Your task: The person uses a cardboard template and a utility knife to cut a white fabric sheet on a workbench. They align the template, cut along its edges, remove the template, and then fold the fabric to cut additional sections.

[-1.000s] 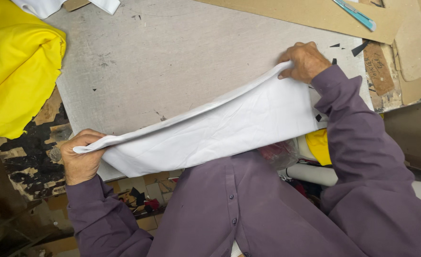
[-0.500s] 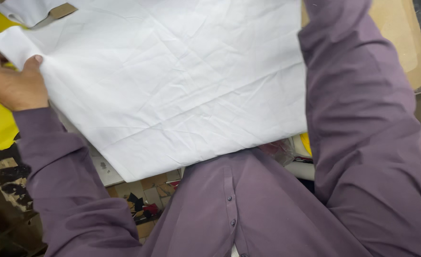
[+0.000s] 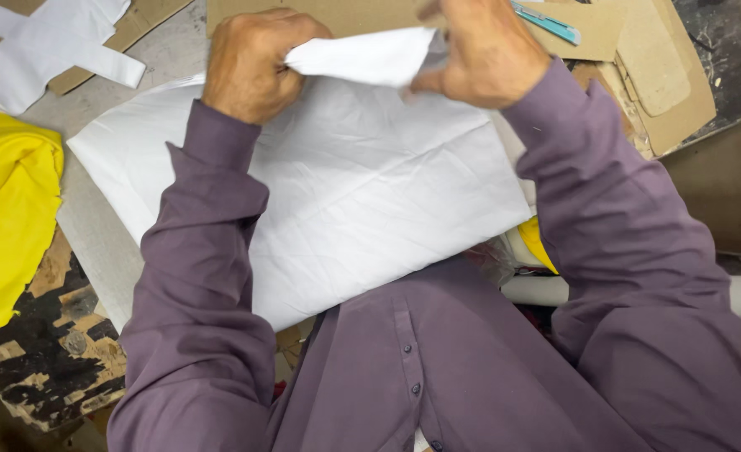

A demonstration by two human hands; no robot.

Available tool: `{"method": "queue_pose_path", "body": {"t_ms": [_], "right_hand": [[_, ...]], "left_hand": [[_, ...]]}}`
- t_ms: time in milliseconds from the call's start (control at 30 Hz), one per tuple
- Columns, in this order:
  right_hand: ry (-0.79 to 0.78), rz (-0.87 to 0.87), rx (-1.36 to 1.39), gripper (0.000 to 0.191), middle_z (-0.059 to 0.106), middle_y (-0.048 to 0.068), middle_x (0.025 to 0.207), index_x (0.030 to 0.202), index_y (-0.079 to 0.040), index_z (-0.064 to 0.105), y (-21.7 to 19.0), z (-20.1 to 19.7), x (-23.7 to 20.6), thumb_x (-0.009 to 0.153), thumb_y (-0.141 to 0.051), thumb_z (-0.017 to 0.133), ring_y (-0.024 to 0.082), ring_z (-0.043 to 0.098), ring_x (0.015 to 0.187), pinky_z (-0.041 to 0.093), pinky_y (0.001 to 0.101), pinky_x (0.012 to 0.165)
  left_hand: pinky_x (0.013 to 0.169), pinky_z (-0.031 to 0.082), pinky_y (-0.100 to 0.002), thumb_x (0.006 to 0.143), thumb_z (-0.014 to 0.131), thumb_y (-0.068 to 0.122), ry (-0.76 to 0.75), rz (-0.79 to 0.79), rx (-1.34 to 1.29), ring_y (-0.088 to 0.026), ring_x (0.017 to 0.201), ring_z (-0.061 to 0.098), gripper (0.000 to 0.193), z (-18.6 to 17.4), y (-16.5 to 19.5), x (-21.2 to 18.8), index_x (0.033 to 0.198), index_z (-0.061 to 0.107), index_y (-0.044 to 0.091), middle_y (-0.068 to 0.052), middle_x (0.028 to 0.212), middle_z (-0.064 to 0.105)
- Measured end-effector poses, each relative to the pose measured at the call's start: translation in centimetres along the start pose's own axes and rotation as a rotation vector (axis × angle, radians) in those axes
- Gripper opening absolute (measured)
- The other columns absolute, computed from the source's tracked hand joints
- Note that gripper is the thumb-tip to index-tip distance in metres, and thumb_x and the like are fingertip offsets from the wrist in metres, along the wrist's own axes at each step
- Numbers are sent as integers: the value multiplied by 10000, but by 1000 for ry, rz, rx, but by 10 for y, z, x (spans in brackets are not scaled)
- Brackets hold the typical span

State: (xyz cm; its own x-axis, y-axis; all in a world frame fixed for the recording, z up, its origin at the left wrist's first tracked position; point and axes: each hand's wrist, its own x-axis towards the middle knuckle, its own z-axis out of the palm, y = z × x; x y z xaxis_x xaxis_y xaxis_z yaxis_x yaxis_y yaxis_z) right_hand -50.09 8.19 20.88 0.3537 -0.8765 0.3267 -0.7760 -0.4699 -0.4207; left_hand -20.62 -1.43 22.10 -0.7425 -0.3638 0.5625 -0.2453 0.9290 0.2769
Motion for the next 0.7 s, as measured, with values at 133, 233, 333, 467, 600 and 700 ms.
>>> {"method": "queue_pose_path", "body": {"t_ms": [133, 233, 333, 467, 600, 700], "right_hand": [[-504, 489, 218, 1113, 687, 272, 1209, 1482, -31, 336, 0, 18, -102, 599, -306, 955, 394, 691, 1100, 548, 434, 980], [-389, 702, 205, 460, 780, 194, 1056, 1160, -62, 742, -22, 37, -181, 747, -224, 859, 312, 772, 984, 594, 402, 863], [-140, 645, 245, 427, 751, 192, 961, 1067, -43, 738, -41, 78, -246, 677, -163, 865, 337, 732, 904, 560, 410, 800], [281, 747, 44, 251, 729, 179, 998, 1066, -47, 747, -76, 153, -323, 816, -75, 740, 358, 679, 944, 547, 411, 847], [561, 1058, -76, 288, 648, 177, 1109, 1135, -64, 723, -90, 176, -389, 853, -99, 764, 365, 623, 1036, 539, 415, 912], [836, 1344, -138, 319, 588, 176, 1193, 1188, -77, 705, -90, 144, -447, 880, -116, 781, 370, 581, 1104, 532, 418, 961]], "left_hand": [[651, 562, -319, 970, 712, 6, 48, 11, -6, -192, 791, 731, 117, -45, 32, -14, 1056, 773, 57, -74, 940, 757], [637, 555, -306, 1072, 802, 157, 40, 47, 23, -164, 746, 721, 110, -71, 64, -23, 1138, 781, 72, -50, 915, 748], [643, 567, -291, 1080, 780, 237, 72, 93, 12, -161, 759, 733, 211, -89, 93, -35, 1185, 750, 56, -58, 959, 747], [651, 591, -276, 1066, 733, 286, 43, 182, -140, -166, 832, 759, 296, -88, 117, -55, 1221, 724, 34, -68, 973, 761], [549, 532, -294, 946, 680, 215, -35, 223, -399, -162, 692, 703, 326, -53, 166, -84, 1186, 716, -2, -99, 917, 751], [499, 515, -301, 915, 662, 45, -219, 136, -669, -158, 613, 652, 321, -13, 234, -117, 1227, 723, -2, -73, 901, 740]]}}
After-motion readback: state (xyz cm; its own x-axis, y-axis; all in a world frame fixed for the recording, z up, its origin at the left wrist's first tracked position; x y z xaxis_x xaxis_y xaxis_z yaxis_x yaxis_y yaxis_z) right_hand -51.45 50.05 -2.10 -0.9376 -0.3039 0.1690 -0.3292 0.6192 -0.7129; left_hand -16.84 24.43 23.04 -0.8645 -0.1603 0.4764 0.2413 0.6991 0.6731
